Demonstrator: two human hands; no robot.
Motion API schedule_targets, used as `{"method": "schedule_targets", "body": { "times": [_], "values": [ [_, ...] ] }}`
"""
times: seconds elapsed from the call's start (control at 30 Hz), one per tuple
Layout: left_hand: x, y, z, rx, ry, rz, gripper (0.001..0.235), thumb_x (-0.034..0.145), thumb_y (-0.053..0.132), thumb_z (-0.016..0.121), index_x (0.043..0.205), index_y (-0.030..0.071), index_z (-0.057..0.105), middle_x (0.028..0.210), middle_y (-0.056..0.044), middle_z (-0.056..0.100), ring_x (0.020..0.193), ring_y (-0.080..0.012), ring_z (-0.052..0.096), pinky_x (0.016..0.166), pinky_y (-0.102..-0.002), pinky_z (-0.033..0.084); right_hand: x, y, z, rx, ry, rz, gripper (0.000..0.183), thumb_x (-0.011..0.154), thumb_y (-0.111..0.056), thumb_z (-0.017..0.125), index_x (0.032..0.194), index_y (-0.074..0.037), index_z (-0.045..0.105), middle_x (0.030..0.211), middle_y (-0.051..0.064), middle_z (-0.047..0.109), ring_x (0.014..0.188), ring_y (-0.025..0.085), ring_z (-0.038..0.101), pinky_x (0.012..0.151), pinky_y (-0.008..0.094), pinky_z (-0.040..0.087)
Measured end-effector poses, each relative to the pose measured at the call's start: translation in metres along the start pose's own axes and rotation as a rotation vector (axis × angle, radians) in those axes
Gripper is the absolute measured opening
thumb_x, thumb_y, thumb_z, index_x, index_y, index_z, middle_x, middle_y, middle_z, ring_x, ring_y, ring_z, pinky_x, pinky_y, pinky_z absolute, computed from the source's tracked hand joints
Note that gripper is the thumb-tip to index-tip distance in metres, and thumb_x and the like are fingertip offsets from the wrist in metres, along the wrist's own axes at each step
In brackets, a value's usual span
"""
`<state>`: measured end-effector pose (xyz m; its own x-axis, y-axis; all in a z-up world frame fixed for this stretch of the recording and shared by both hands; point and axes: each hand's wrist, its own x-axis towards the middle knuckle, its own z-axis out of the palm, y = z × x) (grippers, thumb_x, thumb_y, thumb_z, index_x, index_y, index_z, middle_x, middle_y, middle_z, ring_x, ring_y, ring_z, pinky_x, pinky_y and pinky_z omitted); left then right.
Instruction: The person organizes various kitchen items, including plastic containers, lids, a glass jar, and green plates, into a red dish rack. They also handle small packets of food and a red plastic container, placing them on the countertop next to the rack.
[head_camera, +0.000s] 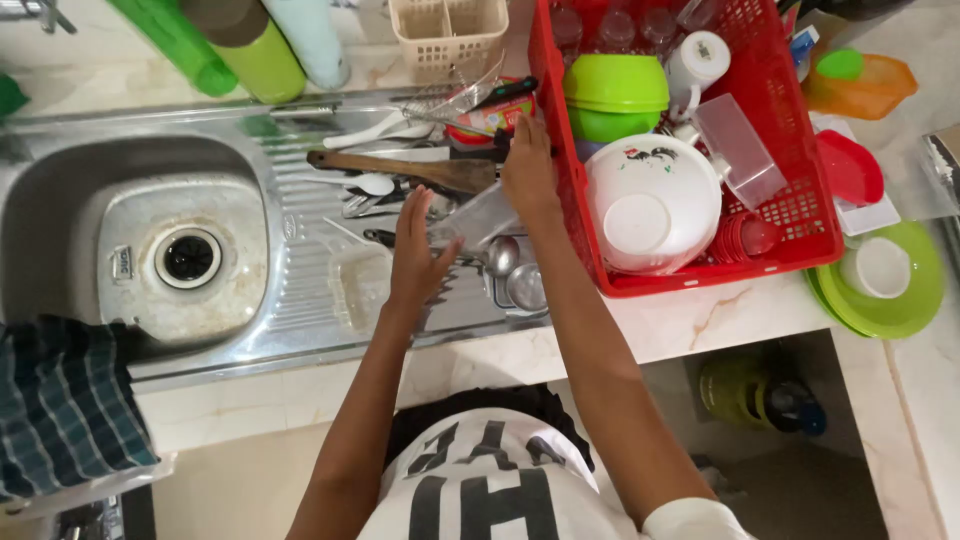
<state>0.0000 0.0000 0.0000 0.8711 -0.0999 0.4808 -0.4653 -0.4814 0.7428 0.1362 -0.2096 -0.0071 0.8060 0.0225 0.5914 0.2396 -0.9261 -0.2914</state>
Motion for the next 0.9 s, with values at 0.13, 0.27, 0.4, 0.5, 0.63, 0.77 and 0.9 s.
{"method": "schedule_targets", "body": {
  "times": [0.13,0.27,0.4,0.5,0.63,0.77,0.9],
  "values": [
    [0.043,-0.015,-0.025,0.031,0.033,0.001,0.077,0.095,0.017,0.076,0.158,0.006,0.033,0.157,-0.017,0.034,0.149,-0.0354,0.033,0.123,-0.047,0.03,0.048,0.049,0.073,0.091,-0.29,0.37,0.063,0.088,0.007,0.059,0.148,0.01,0.039,0.144,0.036,0.049,0.118,0.055,0.063,0.103,0.057,0.054],
    [0.103,-0.028,-0.025,0.019,0.044,0.071,0.076,0.093,0.024,0.079,0.155,0.008,0.039,0.155,-0.018,0.037,0.148,-0.0372,0.035,0.124,-0.048,0.029,0.039,0.125,0.166,0.124,-0.366,0.649,0.054,0.084,-0.007,0.069,0.136,0.003,0.054,0.118,0.027,0.07,0.11,0.043,0.07,0.093,0.052,0.058],
    [0.143,-0.071,0.002,0.056,0.037,0.131,0.063,0.092,0.035,0.079,0.144,0.01,0.054,0.149,-0.019,0.047,0.141,-0.0416,0.043,0.121,-0.052,0.031,0.054,0.156,0.185,0.119,-0.409,0.717,0.045,0.09,-0.027,0.069,0.126,0.0,0.066,0.115,0.022,0.073,0.109,0.035,0.072,0.089,0.044,0.06],
    [0.158,-0.098,0.013,-0.054,0.019,0.084,0.049,0.093,0.036,0.078,0.132,0.011,0.061,0.134,-0.016,0.06,0.134,-0.0368,0.053,0.118,-0.048,0.035,0.054,0.149,0.184,0.178,-0.414,0.697,0.055,0.082,-0.028,0.08,0.126,0.001,0.065,0.121,0.024,0.069,0.113,0.037,0.071,0.095,0.045,0.058],
    [0.159,-0.126,0.027,-0.055,0.023,0.079,0.04,0.09,0.037,0.082,0.122,0.017,0.066,0.122,-0.005,0.067,0.125,-0.0262,0.06,0.115,-0.041,0.036,0.06,0.11,0.151,0.627,-0.395,0.935,0.057,0.083,-0.02,0.076,0.131,0.001,0.052,0.103,0.025,0.069,0.062,0.033,0.076,0.051,0.041,0.067],
    [0.149,-0.12,0.022,-0.12,0.026,0.023,0.035,0.087,0.033,0.085,0.116,0.02,0.07,0.126,-0.004,0.066,0.129,-0.0297,0.055,0.117,-0.044,0.035,0.053,0.064,0.091,0.743,-0.28,1.002,0.056,0.084,-0.026,0.076,0.125,-0.003,0.046,0.098,0.021,0.068,0.067,0.03,0.077,0.055,0.038,0.066],
    [0.13,-0.122,0.027,-0.129,-0.005,0.067,0.021,0.091,0.028,0.08,0.111,0.022,0.075,0.136,-0.005,0.061,0.133,-0.0328,0.05,0.117,-0.046,0.035,0.036,0.026,0.058,0.808,-0.048,1.038,0.047,0.086,-0.028,0.075,0.11,-0.004,0.042,0.091,0.02,0.067,0.066,0.027,0.077,0.057,0.036,0.065]
  ]
}}
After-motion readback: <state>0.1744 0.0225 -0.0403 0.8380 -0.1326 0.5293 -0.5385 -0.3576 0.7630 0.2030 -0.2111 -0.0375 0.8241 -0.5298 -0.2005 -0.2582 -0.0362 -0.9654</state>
